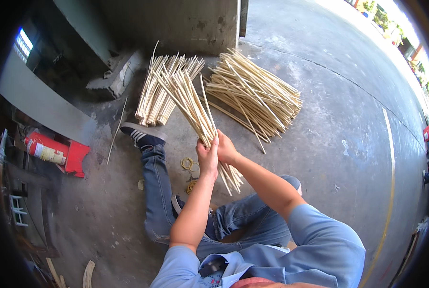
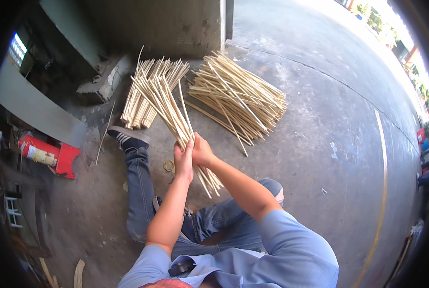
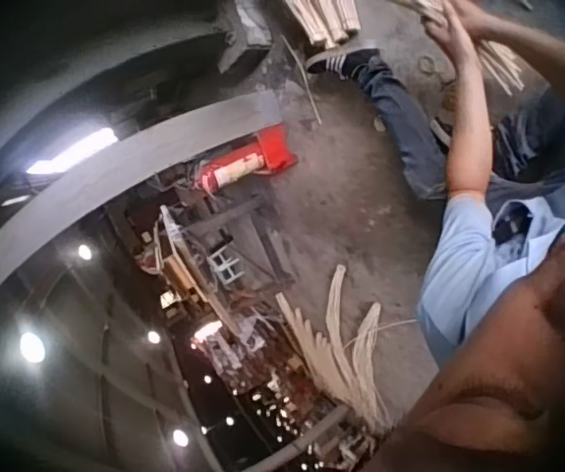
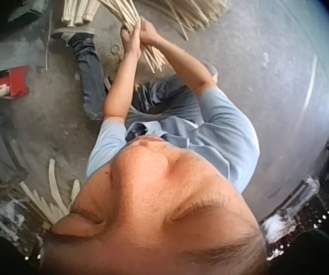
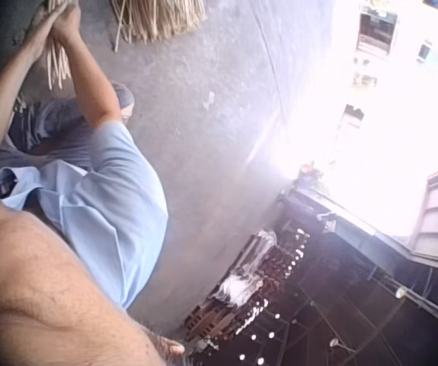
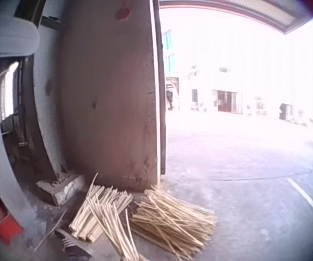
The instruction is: The person sits on the floor and repeatedly gathers thin wooden sticks into bundles, aligns them, and secures them with rubber bands. The person places completed bundles on the floor and continues the process with new sticks.
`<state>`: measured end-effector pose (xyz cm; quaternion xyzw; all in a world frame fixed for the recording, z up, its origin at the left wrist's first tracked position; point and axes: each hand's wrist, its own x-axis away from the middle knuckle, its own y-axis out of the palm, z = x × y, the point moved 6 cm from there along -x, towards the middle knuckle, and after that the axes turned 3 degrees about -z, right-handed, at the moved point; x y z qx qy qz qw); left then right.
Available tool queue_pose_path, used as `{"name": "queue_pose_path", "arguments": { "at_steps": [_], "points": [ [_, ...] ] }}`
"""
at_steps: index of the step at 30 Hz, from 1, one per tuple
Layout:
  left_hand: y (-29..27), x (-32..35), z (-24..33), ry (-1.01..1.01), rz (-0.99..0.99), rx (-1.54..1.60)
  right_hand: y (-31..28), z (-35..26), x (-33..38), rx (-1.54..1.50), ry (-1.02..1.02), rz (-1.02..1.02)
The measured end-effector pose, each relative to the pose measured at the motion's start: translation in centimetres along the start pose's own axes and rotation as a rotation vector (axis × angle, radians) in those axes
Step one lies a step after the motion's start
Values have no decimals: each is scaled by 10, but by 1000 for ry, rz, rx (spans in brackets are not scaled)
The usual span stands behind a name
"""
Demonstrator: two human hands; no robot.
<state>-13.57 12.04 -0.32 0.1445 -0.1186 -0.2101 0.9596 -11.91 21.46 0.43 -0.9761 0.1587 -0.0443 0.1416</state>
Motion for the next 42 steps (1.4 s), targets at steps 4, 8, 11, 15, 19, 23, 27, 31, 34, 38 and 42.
{"name": "queue_pose_path", "arguments": {
  "at_steps": [4, 8, 11, 15, 19, 23, 27, 31, 34, 38, 42],
  "points": [
    [37, 48, 79, 463, 23, -618, -35, -57, 36, -304, -431, 49],
    [42, 70, 114, 440, -207, -448, -41, -95, 76, -222, -613, -43],
    [46, 92, 110, 440, -380, -415, -50, -84, 91, -209, -554, -201],
    [39, 96, 74, 284, -384, -145, -52, -44, 104, -82, -501, -271],
    [33, 103, 69, 263, -331, -59, -30, -32, 111, -79, -386, -254],
    [41, 107, 85, 409, -402, -204, -30, -45, 114, 12, -598, -104],
    [48, 103, 84, 254, -413, -130, -33, -34, 111, -65, -466, -159],
    [39, 95, 74, 364, -450, -306, -27, -30, 111, -211, -431, -205],
    [40, 96, 71, 424, -421, -294, -26, -23, 112, -180, -403, -205],
    [36, 98, 74, 413, -457, -252, -20, -32, 111, -7, -556, -109],
    [32, 93, 67, 365, -426, -195, -3, -11, 105, -87, -420, -209]
  ]
}}
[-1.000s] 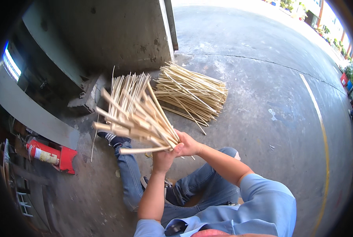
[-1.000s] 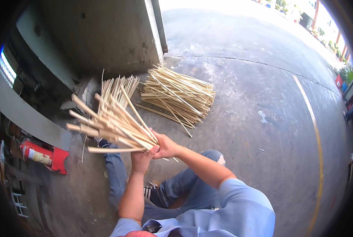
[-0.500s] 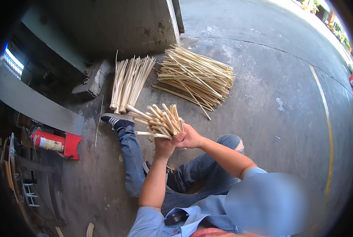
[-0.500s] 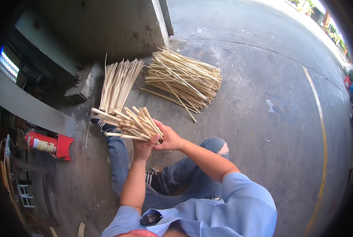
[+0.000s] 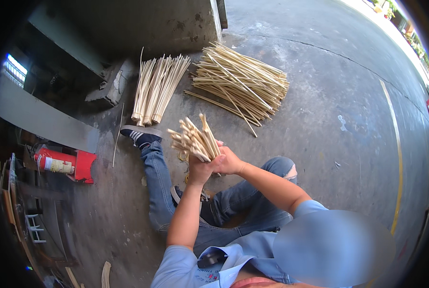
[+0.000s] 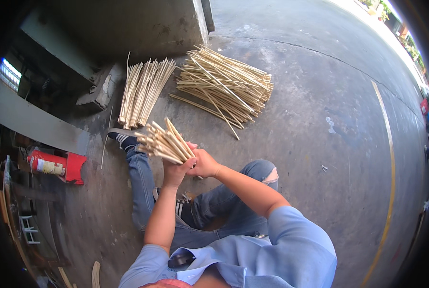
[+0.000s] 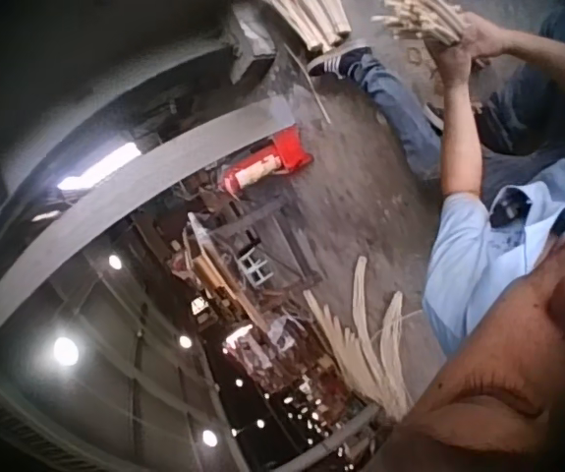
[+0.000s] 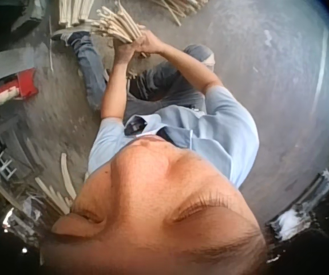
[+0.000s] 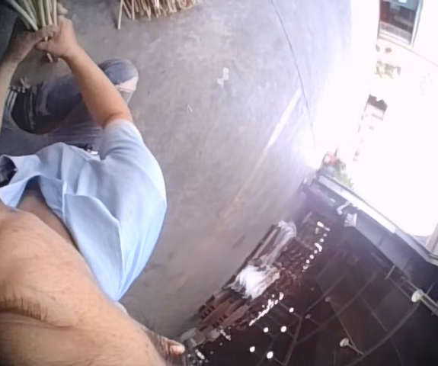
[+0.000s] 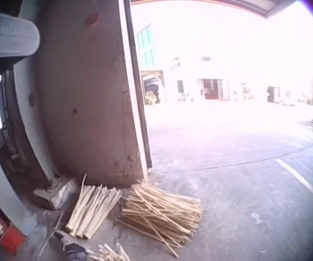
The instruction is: The person sits on the floor and repeatedly gathers thin wooden sticks into bundles, aligns them, and secures them with rubber bands. The person places completed bundles on the floor and continues the process with new sticks.
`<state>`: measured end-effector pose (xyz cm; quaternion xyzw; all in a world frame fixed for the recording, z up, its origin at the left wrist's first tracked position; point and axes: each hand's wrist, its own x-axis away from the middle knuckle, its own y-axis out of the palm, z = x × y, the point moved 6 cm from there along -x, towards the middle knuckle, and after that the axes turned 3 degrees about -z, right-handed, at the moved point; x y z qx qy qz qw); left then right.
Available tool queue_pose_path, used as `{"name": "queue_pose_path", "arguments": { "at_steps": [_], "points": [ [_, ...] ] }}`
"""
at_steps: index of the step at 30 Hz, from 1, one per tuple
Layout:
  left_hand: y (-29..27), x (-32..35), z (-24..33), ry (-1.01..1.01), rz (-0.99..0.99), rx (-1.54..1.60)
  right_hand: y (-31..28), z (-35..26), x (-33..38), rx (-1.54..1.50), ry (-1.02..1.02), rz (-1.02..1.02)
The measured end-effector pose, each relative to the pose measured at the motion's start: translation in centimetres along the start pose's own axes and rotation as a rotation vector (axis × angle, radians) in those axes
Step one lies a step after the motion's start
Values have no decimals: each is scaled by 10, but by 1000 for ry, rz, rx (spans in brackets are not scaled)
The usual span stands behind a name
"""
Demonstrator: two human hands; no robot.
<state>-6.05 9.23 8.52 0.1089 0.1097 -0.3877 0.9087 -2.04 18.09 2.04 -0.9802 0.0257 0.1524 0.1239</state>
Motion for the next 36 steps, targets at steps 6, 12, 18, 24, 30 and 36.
{"name": "queue_pose_path", "arguments": {
  "at_steps": [6, 12, 18, 24, 30, 36],
  "points": [
    [-30, -9, -17, -82, 301, 289, -3, -1, -10, 78, 0, 115],
    [-82, 7, 21, -158, 366, 603, 27, -31, 1, -224, 435, -334],
    [-52, 61, -29, -553, 241, 375, 88, -22, 44, -722, 721, -122],
    [-60, 110, -45, -800, 158, 494, 59, 1, 74, -402, 730, -609],
    [-25, 120, -51, -888, -26, 437, 6, 19, 49, -665, 733, 0],
    [-11, 112, -54, -895, -22, 418, 24, 27, 68, -1266, 863, 56]
  ]
}}
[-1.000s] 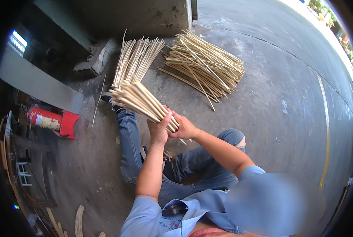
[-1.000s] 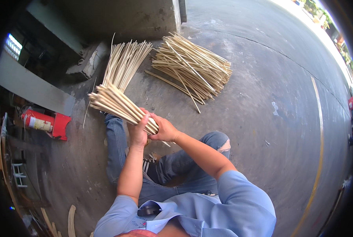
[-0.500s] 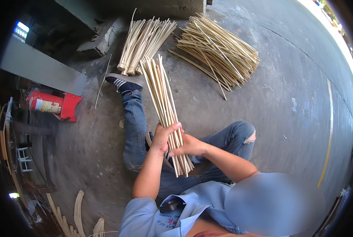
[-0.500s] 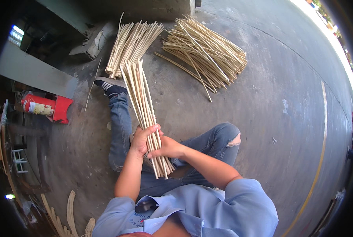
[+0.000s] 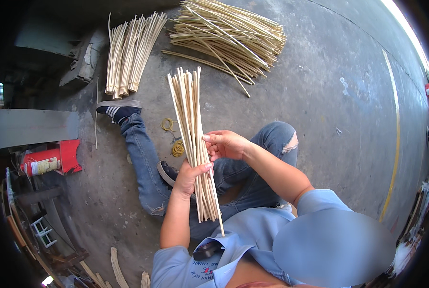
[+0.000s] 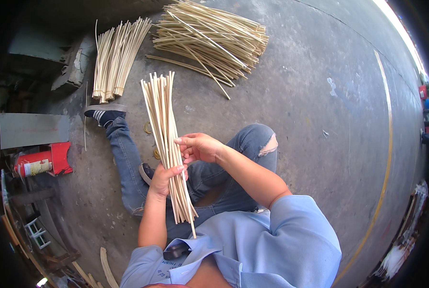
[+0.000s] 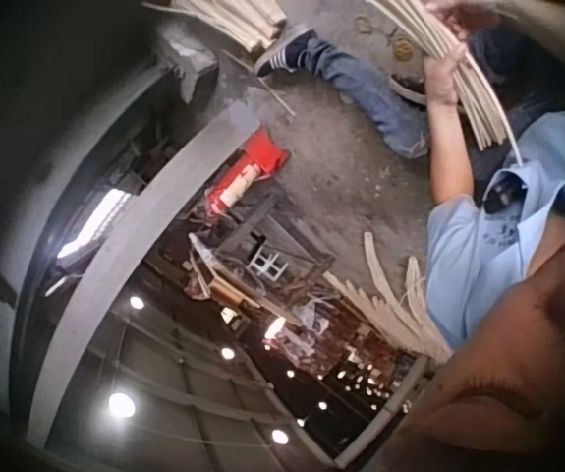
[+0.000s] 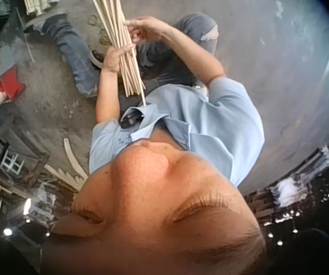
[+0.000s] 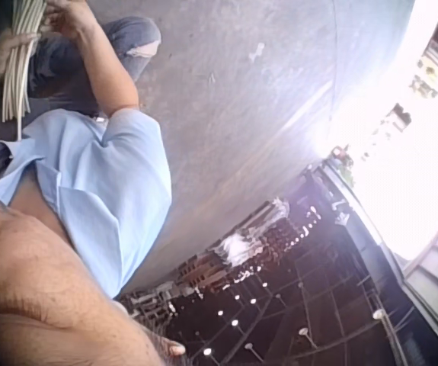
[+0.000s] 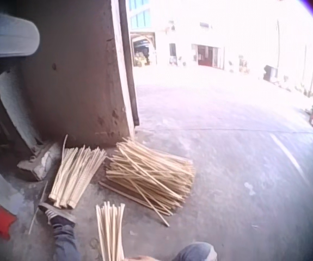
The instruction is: The person sits on the floor and repeatedly gathers thin wooden sticks into bundles, aligns them, and secures them with rubber bands. The person places completed bundles on the floor and continues the process with new sticks.
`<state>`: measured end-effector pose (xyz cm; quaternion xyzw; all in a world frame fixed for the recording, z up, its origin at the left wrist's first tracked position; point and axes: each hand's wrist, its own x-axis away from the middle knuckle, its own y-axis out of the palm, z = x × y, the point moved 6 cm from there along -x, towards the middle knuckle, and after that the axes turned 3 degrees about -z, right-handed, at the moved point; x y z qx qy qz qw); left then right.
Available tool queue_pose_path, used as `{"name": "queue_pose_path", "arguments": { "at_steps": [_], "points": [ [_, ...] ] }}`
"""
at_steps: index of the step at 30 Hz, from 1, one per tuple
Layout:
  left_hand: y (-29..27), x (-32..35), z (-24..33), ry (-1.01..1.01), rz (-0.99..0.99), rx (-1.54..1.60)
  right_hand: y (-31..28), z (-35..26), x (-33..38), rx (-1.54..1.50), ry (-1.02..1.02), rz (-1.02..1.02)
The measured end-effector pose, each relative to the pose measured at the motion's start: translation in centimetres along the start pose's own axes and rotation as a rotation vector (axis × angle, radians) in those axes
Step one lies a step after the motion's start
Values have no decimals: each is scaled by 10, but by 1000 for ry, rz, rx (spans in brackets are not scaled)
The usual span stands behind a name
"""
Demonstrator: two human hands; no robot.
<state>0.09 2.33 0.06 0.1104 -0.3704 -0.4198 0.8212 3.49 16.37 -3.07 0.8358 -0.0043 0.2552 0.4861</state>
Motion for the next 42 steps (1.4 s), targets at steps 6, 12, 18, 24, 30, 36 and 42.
{"name": "queue_pose_path", "arguments": {
  "at_steps": [6, 12, 18, 24, 30, 36, 42],
  "points": [
    [5, -13, 2, -53, -32, -39, -16, -3, -7, -59, -134, -114],
    [-3, -27, 11, -105, -30, -118, -24, -14, -8, 155, -195, 13],
    [-10, -28, 6, -132, -7, -120, -33, -8, -12, 220, -184, 56],
    [-18, -24, -2, -129, 47, -133, -26, -2, -15, 200, -213, 73],
    [-13, -22, 2, -66, 90, -134, -23, -1, -13, -12, -235, 49],
    [-13, -22, 4, -58, 36, -97, -28, 2, -17, -75, -241, 29],
    [-27, -17, 1, -43, 64, -29, -18, -9, -6, -195, -175, 156]
  ]
}}
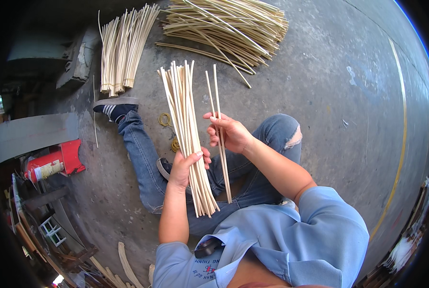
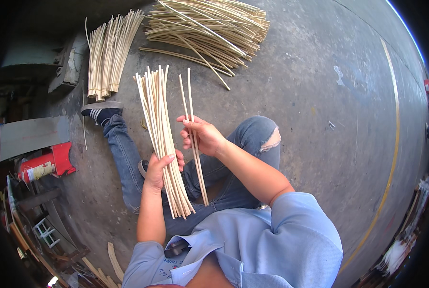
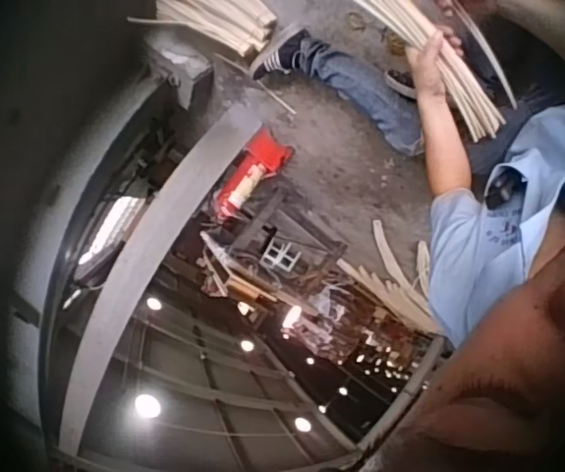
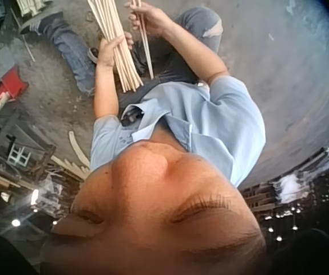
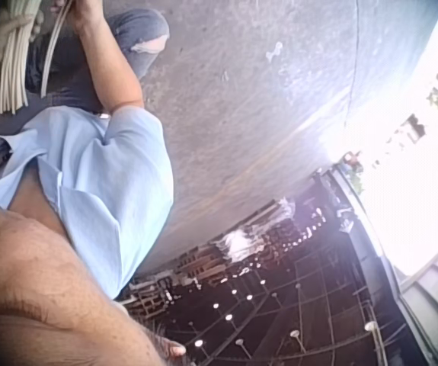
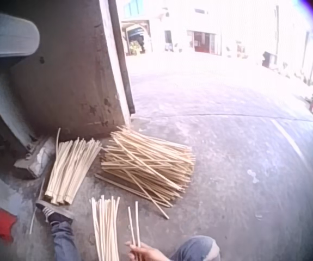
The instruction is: The person sits on the floor and repeatedly gathers thin wooden sticks into bundles, aligns them, and secures them with rubber bands. The person places completed bundles on the floor and continues the process with new sticks.
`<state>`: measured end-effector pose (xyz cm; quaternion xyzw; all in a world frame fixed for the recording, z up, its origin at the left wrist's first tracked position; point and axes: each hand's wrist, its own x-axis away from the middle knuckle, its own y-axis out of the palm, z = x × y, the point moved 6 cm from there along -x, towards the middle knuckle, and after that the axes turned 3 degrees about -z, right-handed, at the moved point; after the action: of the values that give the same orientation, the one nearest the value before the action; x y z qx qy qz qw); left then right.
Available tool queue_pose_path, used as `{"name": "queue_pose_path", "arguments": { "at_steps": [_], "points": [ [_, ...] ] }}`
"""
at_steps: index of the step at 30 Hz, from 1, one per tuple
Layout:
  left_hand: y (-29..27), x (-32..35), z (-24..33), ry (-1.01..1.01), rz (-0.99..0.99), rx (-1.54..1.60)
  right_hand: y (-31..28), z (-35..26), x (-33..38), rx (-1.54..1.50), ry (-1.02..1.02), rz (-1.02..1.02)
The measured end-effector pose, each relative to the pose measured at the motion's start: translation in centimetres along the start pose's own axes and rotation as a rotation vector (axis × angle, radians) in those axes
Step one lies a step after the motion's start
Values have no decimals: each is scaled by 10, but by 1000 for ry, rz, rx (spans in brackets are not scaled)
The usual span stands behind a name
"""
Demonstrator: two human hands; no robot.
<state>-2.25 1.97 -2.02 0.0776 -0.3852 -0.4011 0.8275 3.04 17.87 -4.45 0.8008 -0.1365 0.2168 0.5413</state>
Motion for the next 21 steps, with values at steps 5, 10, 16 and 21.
{"name": "queue_pose_path", "arguments": {
  "at_steps": [5, 10, 16, 21],
  "points": [
    [6, 0, 11, 64, 22, 29, -12, -3, 0, -11, -18, -28],
    [6, 2, 7, 23, 59, -7, 3, 5, 1, 215, -67, -49],
    [13, 2, 7, 22, 64, -53, 3, 5, 3, 242, -121, -59],
    [11, 0, 5, 52, 109, -59, 4, 8, 3, 226, -116, -97]
  ]
}}
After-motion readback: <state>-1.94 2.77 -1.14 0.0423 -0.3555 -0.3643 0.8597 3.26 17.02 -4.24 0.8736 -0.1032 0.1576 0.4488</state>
